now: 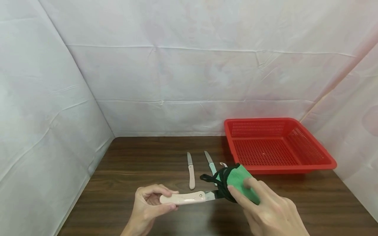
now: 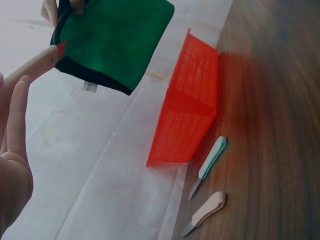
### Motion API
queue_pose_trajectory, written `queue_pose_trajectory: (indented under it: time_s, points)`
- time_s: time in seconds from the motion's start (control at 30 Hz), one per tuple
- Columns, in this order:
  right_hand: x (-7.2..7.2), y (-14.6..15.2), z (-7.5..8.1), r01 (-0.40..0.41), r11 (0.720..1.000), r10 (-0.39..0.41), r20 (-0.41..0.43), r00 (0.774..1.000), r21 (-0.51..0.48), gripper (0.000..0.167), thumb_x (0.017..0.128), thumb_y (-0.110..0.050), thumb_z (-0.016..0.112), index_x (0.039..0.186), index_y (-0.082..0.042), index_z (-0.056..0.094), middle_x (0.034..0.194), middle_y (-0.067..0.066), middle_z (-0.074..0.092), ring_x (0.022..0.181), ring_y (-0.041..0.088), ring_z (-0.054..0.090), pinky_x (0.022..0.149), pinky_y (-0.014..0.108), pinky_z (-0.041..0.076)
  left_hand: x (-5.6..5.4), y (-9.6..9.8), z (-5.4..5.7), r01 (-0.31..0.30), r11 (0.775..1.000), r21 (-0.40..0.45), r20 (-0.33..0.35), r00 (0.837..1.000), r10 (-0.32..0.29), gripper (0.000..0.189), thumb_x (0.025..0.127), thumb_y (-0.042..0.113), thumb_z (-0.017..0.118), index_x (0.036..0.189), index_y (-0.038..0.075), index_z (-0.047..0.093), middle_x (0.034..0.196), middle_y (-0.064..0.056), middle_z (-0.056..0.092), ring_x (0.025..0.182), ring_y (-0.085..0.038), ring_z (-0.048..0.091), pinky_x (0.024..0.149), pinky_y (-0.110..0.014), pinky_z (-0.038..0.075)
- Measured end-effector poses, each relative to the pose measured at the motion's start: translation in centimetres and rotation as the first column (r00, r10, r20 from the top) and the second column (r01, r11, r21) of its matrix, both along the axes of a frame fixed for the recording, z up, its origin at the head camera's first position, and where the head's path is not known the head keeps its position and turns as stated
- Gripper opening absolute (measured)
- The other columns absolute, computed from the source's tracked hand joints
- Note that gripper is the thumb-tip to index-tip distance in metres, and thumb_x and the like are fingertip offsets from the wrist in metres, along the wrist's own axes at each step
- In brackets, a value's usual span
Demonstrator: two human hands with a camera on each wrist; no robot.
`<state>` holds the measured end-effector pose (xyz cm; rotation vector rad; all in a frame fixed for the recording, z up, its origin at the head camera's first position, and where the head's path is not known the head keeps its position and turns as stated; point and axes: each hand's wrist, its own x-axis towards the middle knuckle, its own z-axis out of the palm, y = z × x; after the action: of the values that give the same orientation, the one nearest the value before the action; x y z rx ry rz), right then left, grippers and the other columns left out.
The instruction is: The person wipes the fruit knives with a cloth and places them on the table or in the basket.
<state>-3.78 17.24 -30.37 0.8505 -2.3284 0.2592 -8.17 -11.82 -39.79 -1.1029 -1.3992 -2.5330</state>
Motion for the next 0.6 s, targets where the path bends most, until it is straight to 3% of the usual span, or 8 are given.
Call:
queue_pose_trajectory:
  time_s: [0.33,0.5,0.6]
  points:
    - [-0.1,-1.4,-0.4,-0.101,0.995,0.100,-0.046,0.994,-0.015,0.049,0.098,-0.028,0.022,0.104,-0.021,0.071,0.095,0.005,0.053,0.075,0.017,0.052,0.036,0.016,0.043,-0.2,0.4,-0.1,-0.051,0.998,-0.042,-0.014,0.999,0.051,0.034,0.071,-0.025,0.061,0.097,-0.004,0.066,0.100,-0.018,0.068,0.084,-0.026,0.068,0.067,-0.035,0.061]
    - [-0.1,-2.0,-0.6,-0.110,0.992,0.112,-0.019,0.994,0.060,0.056,0.098,-0.027,0.016,0.099,-0.021,0.071,0.090,0.004,0.050,0.073,0.015,0.046,0.032,0.012,0.032,-0.1,0.7,0.1,-0.045,0.999,-0.008,0.013,0.999,0.045,0.038,0.069,-0.027,0.059,0.097,-0.002,0.067,0.099,-0.018,0.069,0.086,-0.024,0.068,0.069,-0.030,0.060]
    - [-0.3,-2.1,-0.6,-0.126,0.986,0.128,-0.010,0.992,0.112,0.058,0.097,-0.025,0.014,0.097,-0.019,0.072,0.089,0.004,0.048,0.072,0.014,0.043,0.032,0.013,0.033,-0.1,0.7,0.2,-0.033,0.999,0.018,0.033,0.999,0.032,0.042,0.069,-0.029,0.056,0.098,-0.001,0.068,0.100,-0.018,0.069,0.087,-0.024,0.068,0.071,-0.029,0.060]
